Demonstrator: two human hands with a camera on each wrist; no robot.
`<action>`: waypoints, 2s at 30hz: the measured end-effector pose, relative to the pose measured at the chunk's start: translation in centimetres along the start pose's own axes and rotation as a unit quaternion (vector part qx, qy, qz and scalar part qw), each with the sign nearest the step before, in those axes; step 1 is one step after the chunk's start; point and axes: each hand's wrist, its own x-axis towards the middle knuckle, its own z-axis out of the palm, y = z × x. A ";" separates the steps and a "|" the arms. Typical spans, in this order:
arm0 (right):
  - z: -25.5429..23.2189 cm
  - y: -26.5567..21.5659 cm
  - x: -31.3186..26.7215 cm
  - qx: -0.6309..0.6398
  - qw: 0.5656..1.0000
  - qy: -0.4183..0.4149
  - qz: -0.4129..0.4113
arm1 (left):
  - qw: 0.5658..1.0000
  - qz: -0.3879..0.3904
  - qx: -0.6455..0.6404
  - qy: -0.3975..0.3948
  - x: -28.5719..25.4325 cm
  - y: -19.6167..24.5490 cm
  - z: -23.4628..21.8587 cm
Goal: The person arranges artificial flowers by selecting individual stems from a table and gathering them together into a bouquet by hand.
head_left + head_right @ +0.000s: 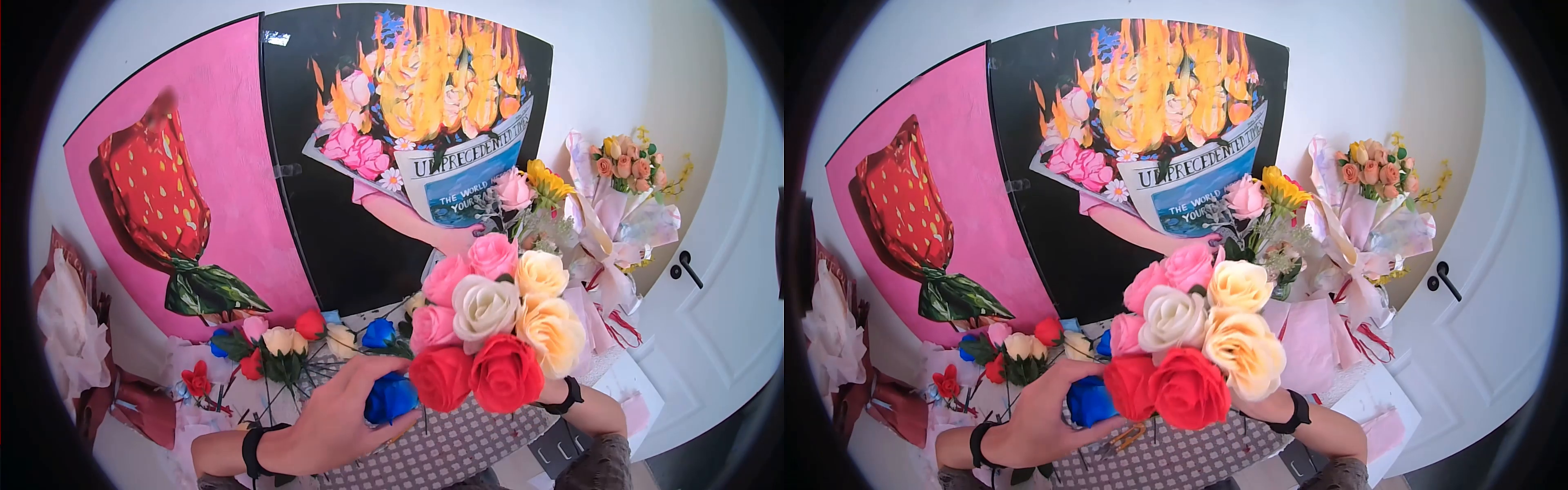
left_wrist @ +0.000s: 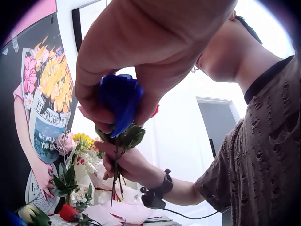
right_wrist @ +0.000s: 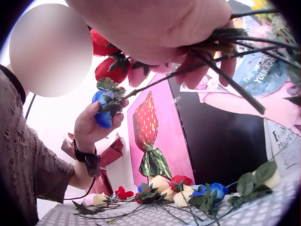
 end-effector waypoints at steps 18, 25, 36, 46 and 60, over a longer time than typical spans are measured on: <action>0.8 0.8 0.7 -0.003 0.999 0.015 -0.047 | 0.924 0.236 0.253 0.166 0.0 2.2 2.1; 0.6 0.6 0.6 -0.011 0.997 0.022 -0.069 | 0.925 0.161 0.247 0.238 2.0 0.8 2.5; 0.5 0.8 0.9 -0.015 0.994 0.041 -0.103 | 0.920 0.194 0.258 0.224 1.7 0.0 2.2; -0.4 1.9 -0.3 0.058 0.996 -0.003 -0.075 | 0.921 0.137 0.288 0.222 2.0 0.9 1.5; -2.8 5.0 -2.4 -0.007 0.997 0.025 -0.071 | 0.875 0.114 0.400 0.250 1.7 1.9 2.3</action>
